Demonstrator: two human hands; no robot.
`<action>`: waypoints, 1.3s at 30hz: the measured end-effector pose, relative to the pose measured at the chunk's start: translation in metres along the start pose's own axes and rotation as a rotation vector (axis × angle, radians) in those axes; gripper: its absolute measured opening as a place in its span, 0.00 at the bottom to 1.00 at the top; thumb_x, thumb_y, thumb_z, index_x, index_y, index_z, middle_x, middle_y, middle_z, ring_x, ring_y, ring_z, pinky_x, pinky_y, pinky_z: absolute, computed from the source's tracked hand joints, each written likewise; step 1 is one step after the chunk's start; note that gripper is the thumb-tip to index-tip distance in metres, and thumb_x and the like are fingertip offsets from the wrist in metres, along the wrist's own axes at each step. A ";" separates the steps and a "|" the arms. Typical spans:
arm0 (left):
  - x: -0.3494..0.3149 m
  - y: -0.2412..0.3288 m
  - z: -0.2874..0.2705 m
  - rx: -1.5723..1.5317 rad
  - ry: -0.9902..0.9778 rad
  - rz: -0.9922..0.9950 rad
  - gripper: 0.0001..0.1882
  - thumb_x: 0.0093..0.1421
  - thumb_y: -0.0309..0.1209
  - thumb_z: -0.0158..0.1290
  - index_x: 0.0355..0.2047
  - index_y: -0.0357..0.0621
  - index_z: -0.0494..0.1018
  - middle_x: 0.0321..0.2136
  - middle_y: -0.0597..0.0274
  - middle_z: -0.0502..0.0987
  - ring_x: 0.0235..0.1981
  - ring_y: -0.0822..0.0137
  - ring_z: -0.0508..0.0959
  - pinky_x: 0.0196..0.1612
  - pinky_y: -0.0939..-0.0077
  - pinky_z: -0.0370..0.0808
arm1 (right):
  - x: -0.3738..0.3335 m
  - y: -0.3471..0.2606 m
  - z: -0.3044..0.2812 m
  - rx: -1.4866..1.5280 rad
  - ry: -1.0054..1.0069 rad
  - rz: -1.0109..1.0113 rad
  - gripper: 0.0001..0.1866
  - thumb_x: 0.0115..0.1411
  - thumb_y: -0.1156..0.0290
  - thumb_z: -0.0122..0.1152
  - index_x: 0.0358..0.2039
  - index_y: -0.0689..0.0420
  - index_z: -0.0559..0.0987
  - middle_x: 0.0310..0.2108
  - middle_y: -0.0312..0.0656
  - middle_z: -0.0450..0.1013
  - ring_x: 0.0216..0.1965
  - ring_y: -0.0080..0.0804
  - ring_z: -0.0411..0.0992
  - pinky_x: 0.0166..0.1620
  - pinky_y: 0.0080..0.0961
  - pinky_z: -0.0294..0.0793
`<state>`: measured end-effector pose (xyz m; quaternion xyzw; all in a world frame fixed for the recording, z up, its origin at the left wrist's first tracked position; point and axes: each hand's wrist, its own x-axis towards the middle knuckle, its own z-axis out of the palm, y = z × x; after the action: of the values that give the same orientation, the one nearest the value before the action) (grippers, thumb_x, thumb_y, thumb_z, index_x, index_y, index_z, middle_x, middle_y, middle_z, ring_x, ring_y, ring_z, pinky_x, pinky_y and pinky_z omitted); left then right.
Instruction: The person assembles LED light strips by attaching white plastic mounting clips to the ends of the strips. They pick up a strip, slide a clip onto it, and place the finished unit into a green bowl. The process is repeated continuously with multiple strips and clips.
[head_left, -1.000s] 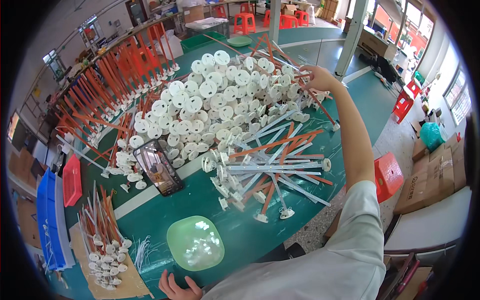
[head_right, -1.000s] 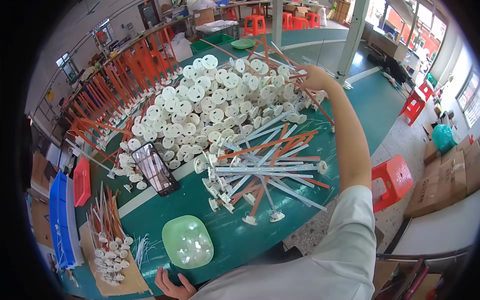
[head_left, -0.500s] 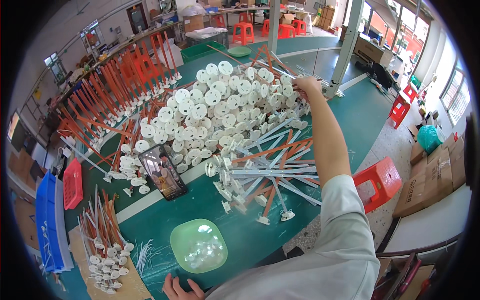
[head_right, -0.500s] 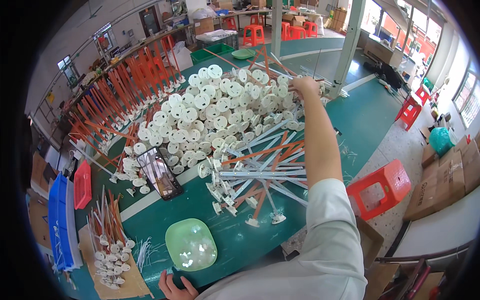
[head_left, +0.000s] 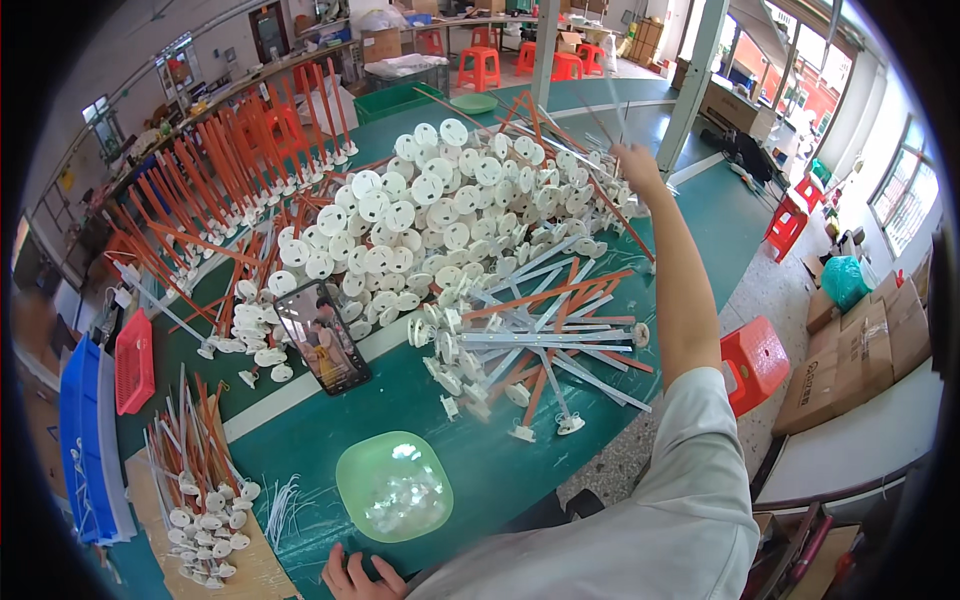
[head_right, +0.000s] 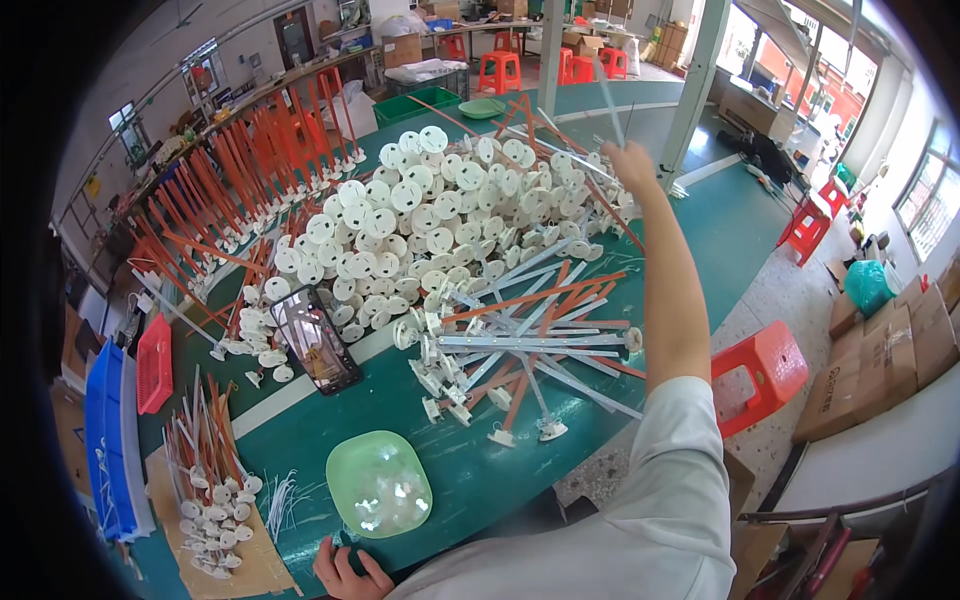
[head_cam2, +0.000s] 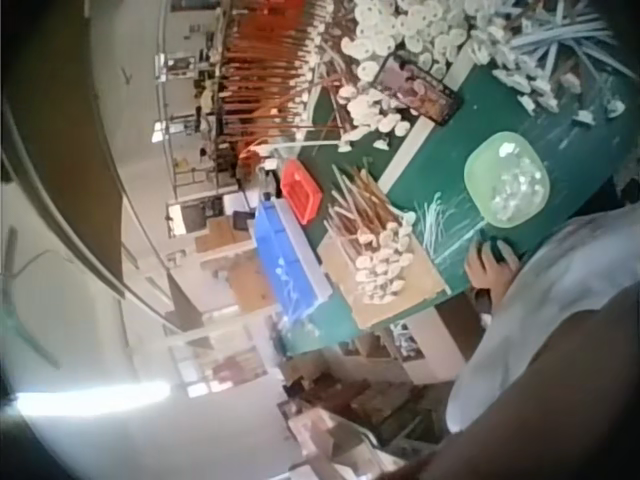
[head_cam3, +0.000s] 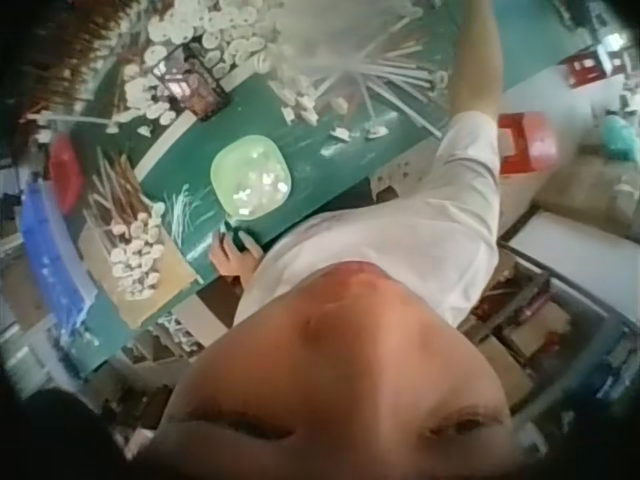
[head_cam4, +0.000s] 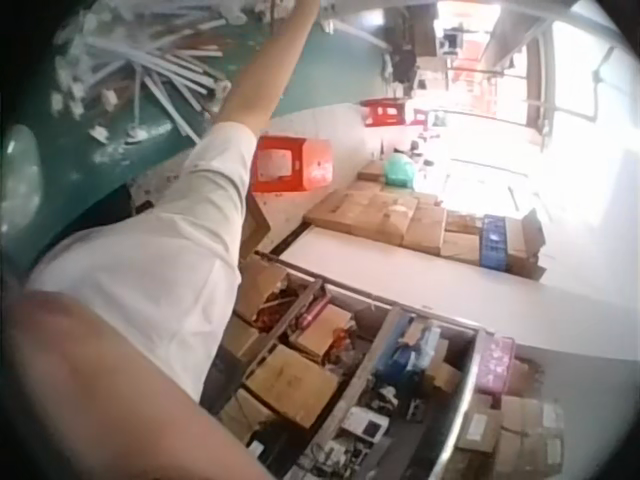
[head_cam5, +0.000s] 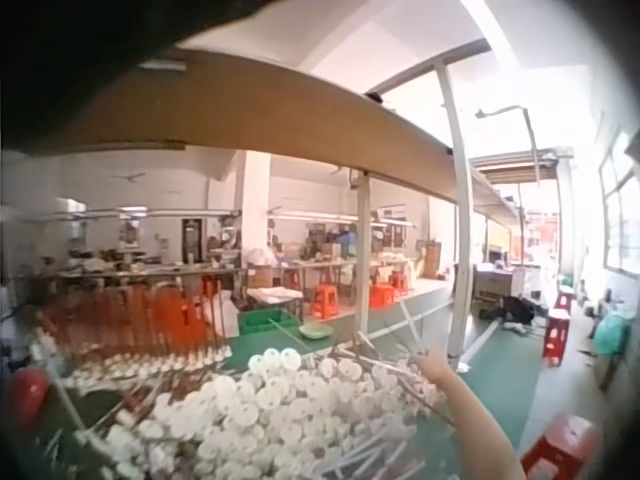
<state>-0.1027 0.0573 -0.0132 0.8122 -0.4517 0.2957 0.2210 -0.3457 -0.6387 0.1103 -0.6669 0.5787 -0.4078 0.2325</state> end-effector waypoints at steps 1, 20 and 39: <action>-0.001 -0.001 0.001 -0.002 -0.006 0.006 0.11 0.59 0.36 0.57 0.35 0.40 0.77 0.41 0.45 0.79 0.34 0.47 0.78 0.38 0.57 0.76 | -0.009 0.005 -0.009 -0.079 -0.113 0.043 0.26 0.47 0.56 0.66 0.42 0.60 0.79 0.39 0.54 0.79 0.37 0.51 0.80 0.43 0.37 0.77; 0.002 0.003 0.000 -0.046 -0.010 -0.014 0.14 0.60 0.35 0.55 0.41 0.39 0.78 0.41 0.49 0.80 0.37 0.47 0.78 0.41 0.57 0.75 | -0.024 0.084 -0.099 -0.239 -0.042 0.050 0.24 0.66 0.53 0.51 0.26 0.61 0.81 0.20 0.44 0.73 0.18 0.34 0.73 0.26 0.33 0.75; 0.000 0.003 0.010 -0.005 0.007 0.011 0.13 0.60 0.35 0.53 0.36 0.36 0.78 0.36 0.47 0.80 0.34 0.47 0.77 0.40 0.54 0.75 | 0.082 0.079 0.028 -0.493 -0.102 0.006 0.27 0.37 0.55 0.75 0.34 0.65 0.84 0.38 0.55 0.81 0.42 0.48 0.80 0.48 0.36 0.77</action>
<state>-0.1024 0.0498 -0.0198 0.8081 -0.4560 0.2987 0.2231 -0.3694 -0.7397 0.0552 -0.7215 0.6502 -0.2194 0.0929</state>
